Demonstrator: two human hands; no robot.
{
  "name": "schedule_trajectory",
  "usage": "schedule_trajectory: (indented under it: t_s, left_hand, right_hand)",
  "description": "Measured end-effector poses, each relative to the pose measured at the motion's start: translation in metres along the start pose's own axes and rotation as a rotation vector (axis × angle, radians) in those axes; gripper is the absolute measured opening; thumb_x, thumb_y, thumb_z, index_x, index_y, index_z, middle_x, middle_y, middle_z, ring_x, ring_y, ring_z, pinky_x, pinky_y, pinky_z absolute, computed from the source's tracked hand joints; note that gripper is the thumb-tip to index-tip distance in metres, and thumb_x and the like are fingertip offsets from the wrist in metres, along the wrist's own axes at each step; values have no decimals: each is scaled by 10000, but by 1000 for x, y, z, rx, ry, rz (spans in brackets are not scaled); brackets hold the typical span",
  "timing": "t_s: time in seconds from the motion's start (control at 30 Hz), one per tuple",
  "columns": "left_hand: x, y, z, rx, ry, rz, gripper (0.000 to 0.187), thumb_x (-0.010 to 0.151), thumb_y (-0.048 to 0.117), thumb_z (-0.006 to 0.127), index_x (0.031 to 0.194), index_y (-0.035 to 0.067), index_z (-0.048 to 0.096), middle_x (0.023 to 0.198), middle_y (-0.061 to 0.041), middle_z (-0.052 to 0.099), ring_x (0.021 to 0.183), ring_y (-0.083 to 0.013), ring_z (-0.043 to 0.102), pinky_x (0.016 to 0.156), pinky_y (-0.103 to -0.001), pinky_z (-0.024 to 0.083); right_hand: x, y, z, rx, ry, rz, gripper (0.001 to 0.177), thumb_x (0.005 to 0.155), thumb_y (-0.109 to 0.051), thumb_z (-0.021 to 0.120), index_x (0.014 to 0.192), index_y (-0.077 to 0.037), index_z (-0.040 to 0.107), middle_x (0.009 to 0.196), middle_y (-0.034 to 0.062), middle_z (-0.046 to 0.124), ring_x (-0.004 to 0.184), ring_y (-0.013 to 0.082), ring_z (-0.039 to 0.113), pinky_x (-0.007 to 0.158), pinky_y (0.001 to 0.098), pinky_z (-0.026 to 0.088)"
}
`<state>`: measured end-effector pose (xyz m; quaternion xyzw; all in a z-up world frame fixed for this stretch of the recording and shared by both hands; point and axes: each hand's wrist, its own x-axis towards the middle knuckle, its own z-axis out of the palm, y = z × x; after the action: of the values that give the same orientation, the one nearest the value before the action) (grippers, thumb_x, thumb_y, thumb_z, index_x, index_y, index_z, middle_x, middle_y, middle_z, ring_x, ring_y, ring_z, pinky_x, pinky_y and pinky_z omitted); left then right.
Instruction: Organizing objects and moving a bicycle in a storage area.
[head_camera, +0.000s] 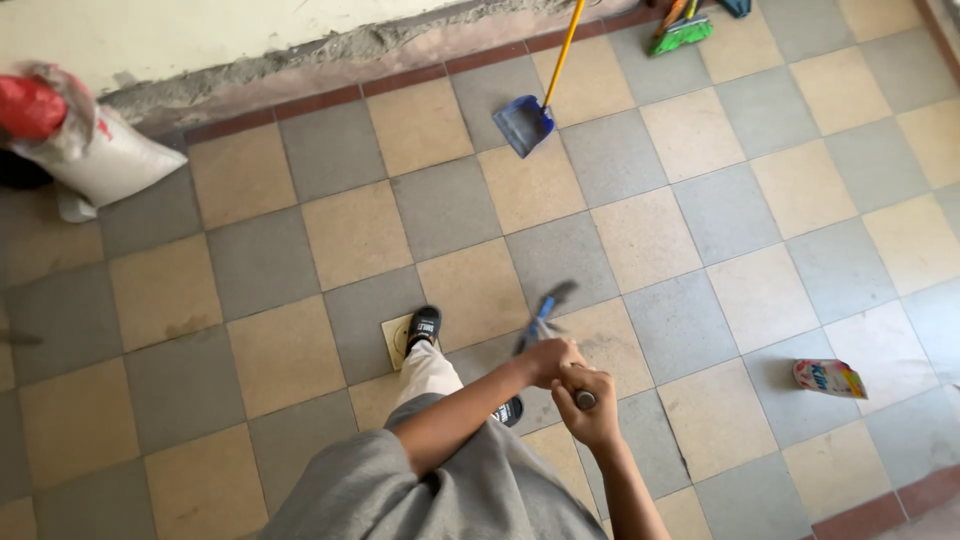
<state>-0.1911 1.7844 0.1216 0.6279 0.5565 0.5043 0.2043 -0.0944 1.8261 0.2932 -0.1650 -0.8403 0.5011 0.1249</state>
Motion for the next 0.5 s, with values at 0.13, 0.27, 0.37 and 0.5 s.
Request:
schedule_trajectory:
  t_s: [0.13, 0.27, 0.37, 0.5]
  left_hand:
    - [-14, 15, -99, -118, -85, -444, 451, 971, 413, 660, 677, 73, 622, 694, -119, 676, 592, -281, 647, 592, -439, 510]
    - [-56, -7, -192, 129, 277, -366, 414, 927, 405, 710, 766, 59, 550, 745, -136, 622, 733, -334, 622, 701, -456, 482]
    - [-101, -63, -238, 237, 229, -511, 357, 975, 372, 679, 900, 54, 536, 865, -149, 596, 852, -338, 598, 806, -439, 479]
    - [-151, -152, -265, 335, 168, -779, 232, 1005, 265, 649, 950, 61, 552, 1015, -129, 594, 999, -317, 591, 877, -444, 498]
  right_hand:
    - [40, -29, 31, 88, 55, -1, 304, 787, 6, 643, 587, -10, 415, 523, 72, 416, 471, 142, 400, 512, 347, 355]
    - [110, -29, 97, 278, 107, -163, 244, 852, 6, 642, 687, 31, 465, 654, 109, 541, 584, 161, 523, 761, 387, 489]
    - [157, 12, 169, 245, 38, -150, 223, 871, 0, 656, 709, 68, 520, 667, 134, 580, 580, 164, 537, 703, 361, 489]
    - [209, 30, 251, 131, -110, -10, 260, 867, -8, 671, 671, 63, 516, 592, 122, 491, 514, 153, 427, 516, 326, 386]
